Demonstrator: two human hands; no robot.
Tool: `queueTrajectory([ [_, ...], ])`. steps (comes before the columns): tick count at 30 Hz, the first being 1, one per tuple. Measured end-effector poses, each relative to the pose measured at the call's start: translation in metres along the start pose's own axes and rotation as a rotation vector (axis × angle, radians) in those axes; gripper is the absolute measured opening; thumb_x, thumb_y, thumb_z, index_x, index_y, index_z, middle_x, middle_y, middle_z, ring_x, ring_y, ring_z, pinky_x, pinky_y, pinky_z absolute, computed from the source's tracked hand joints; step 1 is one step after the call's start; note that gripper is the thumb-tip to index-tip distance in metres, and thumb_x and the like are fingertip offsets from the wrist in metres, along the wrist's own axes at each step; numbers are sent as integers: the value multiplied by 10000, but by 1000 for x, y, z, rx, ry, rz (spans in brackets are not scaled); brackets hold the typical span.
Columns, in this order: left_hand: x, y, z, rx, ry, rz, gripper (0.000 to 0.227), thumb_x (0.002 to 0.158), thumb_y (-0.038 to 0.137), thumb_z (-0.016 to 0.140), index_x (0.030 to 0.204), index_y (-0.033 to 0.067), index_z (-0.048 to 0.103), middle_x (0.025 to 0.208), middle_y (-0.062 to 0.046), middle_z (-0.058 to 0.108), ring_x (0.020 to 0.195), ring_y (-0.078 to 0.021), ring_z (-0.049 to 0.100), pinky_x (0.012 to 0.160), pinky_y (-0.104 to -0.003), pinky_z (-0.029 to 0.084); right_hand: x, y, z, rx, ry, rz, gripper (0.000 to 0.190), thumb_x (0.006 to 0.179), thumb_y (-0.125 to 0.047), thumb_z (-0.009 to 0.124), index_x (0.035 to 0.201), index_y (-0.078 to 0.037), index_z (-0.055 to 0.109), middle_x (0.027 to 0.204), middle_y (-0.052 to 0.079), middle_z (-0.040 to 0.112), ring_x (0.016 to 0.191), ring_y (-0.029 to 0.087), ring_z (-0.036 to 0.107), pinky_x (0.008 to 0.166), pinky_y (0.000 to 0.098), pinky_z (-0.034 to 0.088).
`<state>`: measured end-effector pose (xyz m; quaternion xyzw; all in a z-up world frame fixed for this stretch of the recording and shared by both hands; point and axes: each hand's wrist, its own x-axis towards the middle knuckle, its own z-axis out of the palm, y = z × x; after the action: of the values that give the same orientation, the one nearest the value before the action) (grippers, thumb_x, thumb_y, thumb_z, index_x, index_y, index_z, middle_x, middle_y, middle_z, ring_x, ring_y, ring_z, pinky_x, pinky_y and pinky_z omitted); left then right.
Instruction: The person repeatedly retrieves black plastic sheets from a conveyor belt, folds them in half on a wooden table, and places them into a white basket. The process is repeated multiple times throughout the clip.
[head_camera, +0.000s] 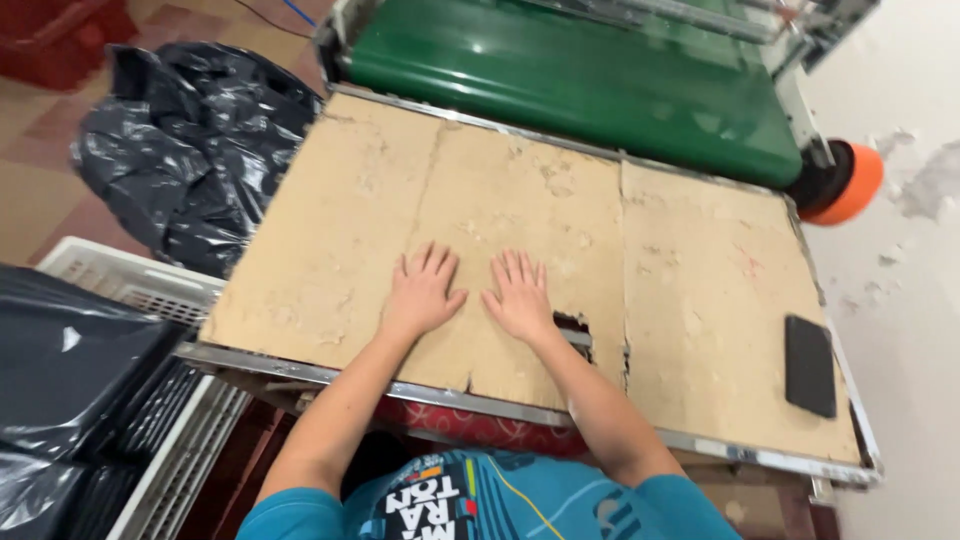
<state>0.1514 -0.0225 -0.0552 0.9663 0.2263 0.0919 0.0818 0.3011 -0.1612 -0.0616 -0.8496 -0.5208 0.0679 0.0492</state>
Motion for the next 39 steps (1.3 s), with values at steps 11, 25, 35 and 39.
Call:
queueTrajectory([
  [11, 14, -2, 20, -25, -39, -32, 540, 916, 551, 505, 1361, 251, 564, 1342, 19, 532, 1315, -232, 422, 1016, -531, 445, -9, 1, -2, -50, 49, -37, 678, 986, -487, 458, 1536, -108, 344, 1604, 182, 274, 1500, 400, 195, 1178, 641, 141],
  [25, 275, -13, 64, -2035, 234, -573, 922, 861, 608, 618, 1508, 36, 294, 1520, -199, 352, 1375, -370, 463, 1071, -473, 389, -17, 2, 4, 28, 123, -64, 638, 975, -444, 457, 1482, -62, 400, 1549, 192, 325, 1467, 387, 206, 1167, 597, 116],
  [35, 288, -40, 57, -2469, 636, -862, 698, 805, 328, 888, 1306, -2, 531, 1208, -247, 666, 1087, -377, 705, 902, -540, 605, -6, 19, -15, 110, 77, -73, 499, 968, -428, 543, 1406, -194, 499, 1398, 73, 439, 1358, 290, 375, 1095, 534, 267],
  [39, 231, -20, -3, -2483, 636, -793, 530, 807, 198, 862, 1227, -7, 611, 1213, -210, 672, 1108, -335, 694, 889, -467, 615, 2, 73, -12, 515, 160, 198, 407, 957, -353, 615, 1336, -211, 577, 1300, 36, 567, 1300, 242, 509, 1082, 452, 386],
])
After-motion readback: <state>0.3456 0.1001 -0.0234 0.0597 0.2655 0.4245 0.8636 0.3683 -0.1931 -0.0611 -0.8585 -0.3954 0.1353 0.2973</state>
